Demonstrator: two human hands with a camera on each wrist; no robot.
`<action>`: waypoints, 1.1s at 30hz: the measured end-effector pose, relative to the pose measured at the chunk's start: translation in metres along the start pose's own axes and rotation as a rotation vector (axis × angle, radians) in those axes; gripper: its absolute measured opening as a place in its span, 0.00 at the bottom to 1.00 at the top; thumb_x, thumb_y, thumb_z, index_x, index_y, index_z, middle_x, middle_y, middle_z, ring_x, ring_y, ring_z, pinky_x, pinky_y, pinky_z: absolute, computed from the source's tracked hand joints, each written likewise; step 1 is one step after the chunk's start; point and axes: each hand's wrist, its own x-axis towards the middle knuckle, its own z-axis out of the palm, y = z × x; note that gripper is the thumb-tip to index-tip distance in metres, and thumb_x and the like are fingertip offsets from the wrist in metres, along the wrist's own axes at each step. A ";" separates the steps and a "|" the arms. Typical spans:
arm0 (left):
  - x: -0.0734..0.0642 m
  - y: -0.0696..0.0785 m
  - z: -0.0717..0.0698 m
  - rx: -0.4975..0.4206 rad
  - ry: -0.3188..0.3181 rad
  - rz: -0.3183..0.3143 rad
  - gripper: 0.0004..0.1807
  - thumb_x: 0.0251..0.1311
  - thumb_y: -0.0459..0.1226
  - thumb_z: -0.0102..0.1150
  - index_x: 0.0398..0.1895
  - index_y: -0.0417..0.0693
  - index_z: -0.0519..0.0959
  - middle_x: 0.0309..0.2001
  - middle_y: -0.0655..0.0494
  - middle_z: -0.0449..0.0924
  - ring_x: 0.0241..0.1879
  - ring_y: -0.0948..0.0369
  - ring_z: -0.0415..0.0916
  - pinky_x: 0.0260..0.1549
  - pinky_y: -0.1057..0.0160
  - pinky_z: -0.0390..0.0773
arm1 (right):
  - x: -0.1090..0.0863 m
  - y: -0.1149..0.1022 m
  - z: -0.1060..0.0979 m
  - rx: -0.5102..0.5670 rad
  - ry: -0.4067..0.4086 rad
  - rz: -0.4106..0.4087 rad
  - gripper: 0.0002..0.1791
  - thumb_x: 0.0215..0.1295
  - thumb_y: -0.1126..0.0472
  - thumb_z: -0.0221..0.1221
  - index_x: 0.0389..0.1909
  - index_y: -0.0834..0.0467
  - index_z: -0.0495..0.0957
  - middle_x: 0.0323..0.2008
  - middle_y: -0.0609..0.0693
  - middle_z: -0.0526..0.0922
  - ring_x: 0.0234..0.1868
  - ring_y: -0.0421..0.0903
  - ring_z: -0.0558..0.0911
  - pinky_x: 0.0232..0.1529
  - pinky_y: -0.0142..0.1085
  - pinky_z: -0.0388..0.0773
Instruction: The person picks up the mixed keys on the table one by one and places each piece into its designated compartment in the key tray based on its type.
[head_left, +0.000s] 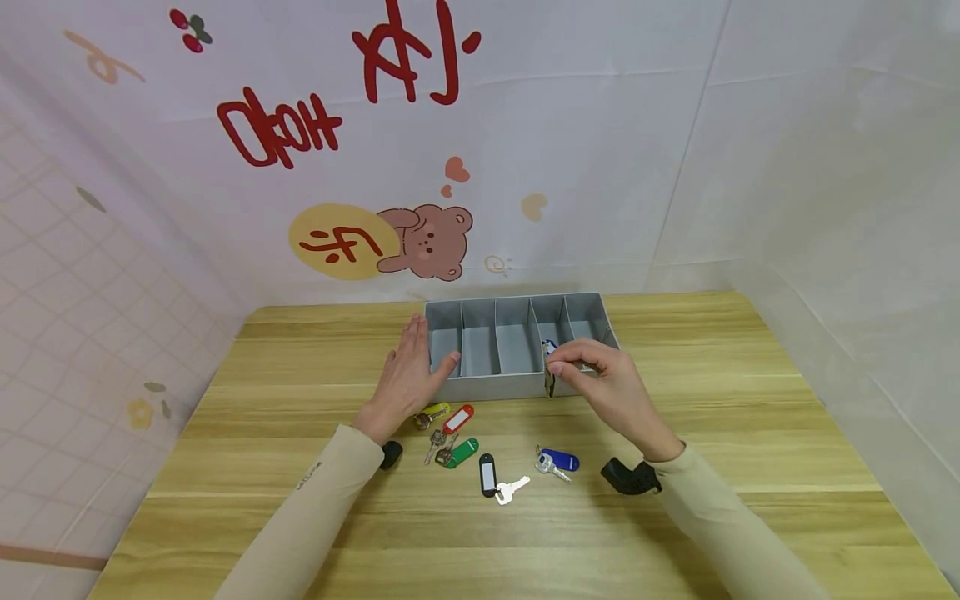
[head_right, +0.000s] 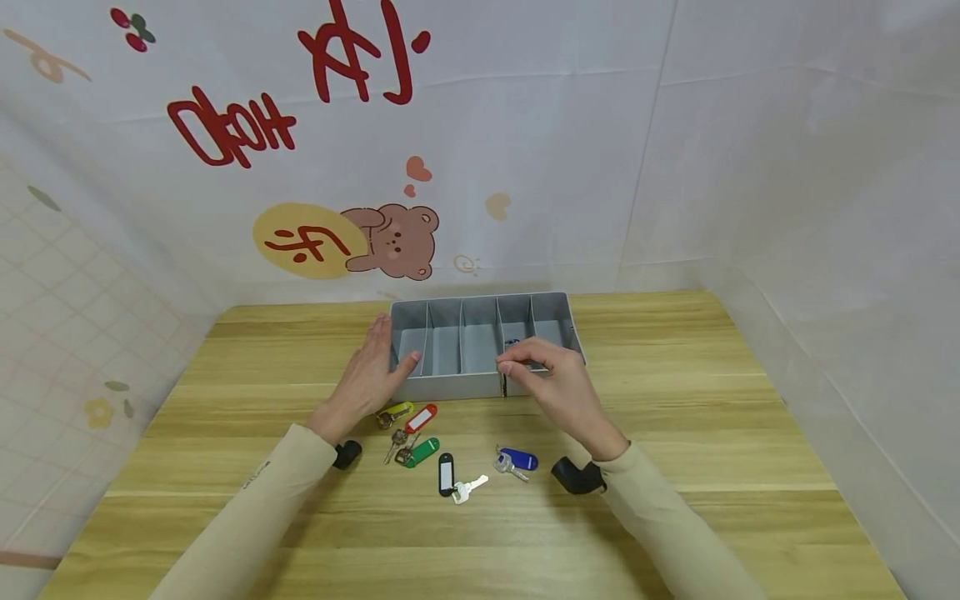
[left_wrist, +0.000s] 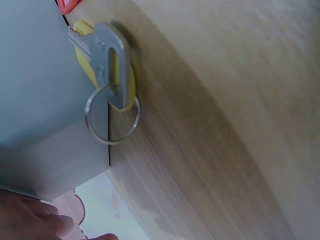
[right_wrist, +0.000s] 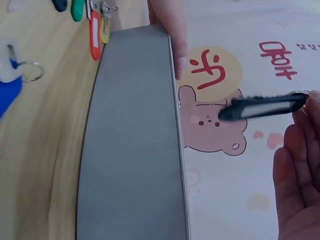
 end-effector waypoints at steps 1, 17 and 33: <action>0.000 0.000 0.000 -0.001 -0.001 -0.001 0.54 0.73 0.67 0.41 0.84 0.37 0.39 0.84 0.42 0.35 0.82 0.47 0.35 0.72 0.31 0.50 | 0.002 0.001 0.001 -0.001 0.013 0.008 0.05 0.69 0.66 0.67 0.41 0.55 0.90 0.43 0.46 0.88 0.46 0.40 0.84 0.47 0.29 0.79; -0.001 0.000 0.000 0.006 0.000 0.008 0.54 0.73 0.66 0.41 0.83 0.36 0.39 0.84 0.41 0.35 0.82 0.47 0.36 0.72 0.31 0.51 | 0.035 0.013 0.011 0.024 0.090 0.055 0.07 0.71 0.61 0.66 0.43 0.59 0.88 0.42 0.48 0.88 0.37 0.43 0.79 0.36 0.28 0.74; -0.001 0.001 -0.001 0.020 0.009 0.013 0.54 0.73 0.66 0.42 0.83 0.34 0.40 0.83 0.39 0.38 0.82 0.45 0.38 0.71 0.30 0.53 | 0.059 0.040 0.029 -0.028 0.111 0.123 0.08 0.71 0.56 0.67 0.46 0.53 0.89 0.41 0.47 0.88 0.35 0.44 0.81 0.34 0.31 0.76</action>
